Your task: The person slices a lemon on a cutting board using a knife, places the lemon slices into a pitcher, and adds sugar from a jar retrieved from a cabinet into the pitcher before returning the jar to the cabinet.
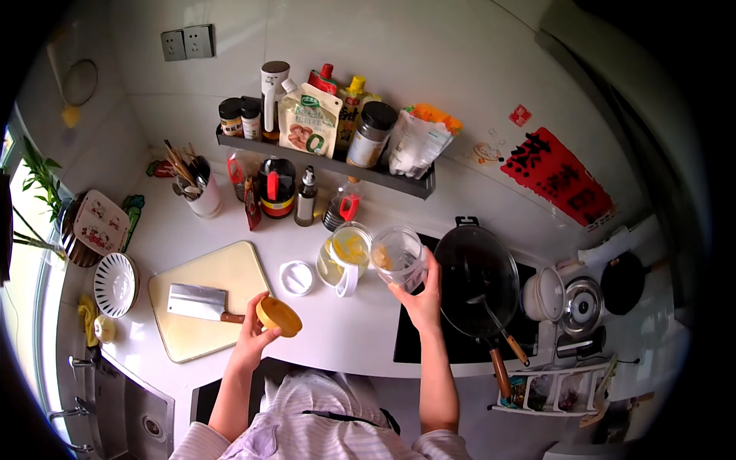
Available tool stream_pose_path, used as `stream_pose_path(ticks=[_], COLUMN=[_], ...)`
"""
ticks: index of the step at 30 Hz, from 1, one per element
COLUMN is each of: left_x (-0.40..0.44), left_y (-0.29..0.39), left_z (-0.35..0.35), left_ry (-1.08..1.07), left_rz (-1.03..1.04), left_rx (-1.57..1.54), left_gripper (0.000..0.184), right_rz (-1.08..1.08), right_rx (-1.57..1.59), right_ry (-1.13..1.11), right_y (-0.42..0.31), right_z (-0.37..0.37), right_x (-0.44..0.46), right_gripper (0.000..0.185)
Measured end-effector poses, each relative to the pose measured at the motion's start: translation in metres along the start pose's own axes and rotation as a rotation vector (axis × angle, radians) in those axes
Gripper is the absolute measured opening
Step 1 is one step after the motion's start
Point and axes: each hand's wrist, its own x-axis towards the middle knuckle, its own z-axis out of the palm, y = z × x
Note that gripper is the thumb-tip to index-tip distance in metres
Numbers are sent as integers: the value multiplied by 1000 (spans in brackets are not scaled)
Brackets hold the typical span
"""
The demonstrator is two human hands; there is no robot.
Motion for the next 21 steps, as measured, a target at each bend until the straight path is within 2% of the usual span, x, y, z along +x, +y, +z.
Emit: stream_pose_path(ticks=[1,3,5,9,10,15,19,21], left_x=[1,-1,-4,-28,-37,-81,-114,-129], left_y=[1,7,8,14,11,-16,-45,-65], left_z=[5,18,38,81,90,138,186,204], left_ry=[-1,-63,-116,-149,-88,108,191,221], left_rz=[12,-23,19,69,129,136,0,-74], left_rx=[-5,-8,77,385,474,734,849,831], left_gripper=[85,86,88,93,90,82,79,72], right_rz=[59,-30,-243,-431,-469,-621,-713,-736], right_rx=[179,-48,-248,-353,-329,-355,-338,-343], right_ry=[-5,-87,-198,-411,-411,-484,-507,-514], right_y=[2,-12,-33,-46,-43,-32,-8,-1], right_z=[-3,-14,-22,-25,-27,-64,-112,-135], right_x=[-9,-28,-45,-79,-86,-119,-148,-165], right_gripper=[93,91,93,91,93,92,88,94])
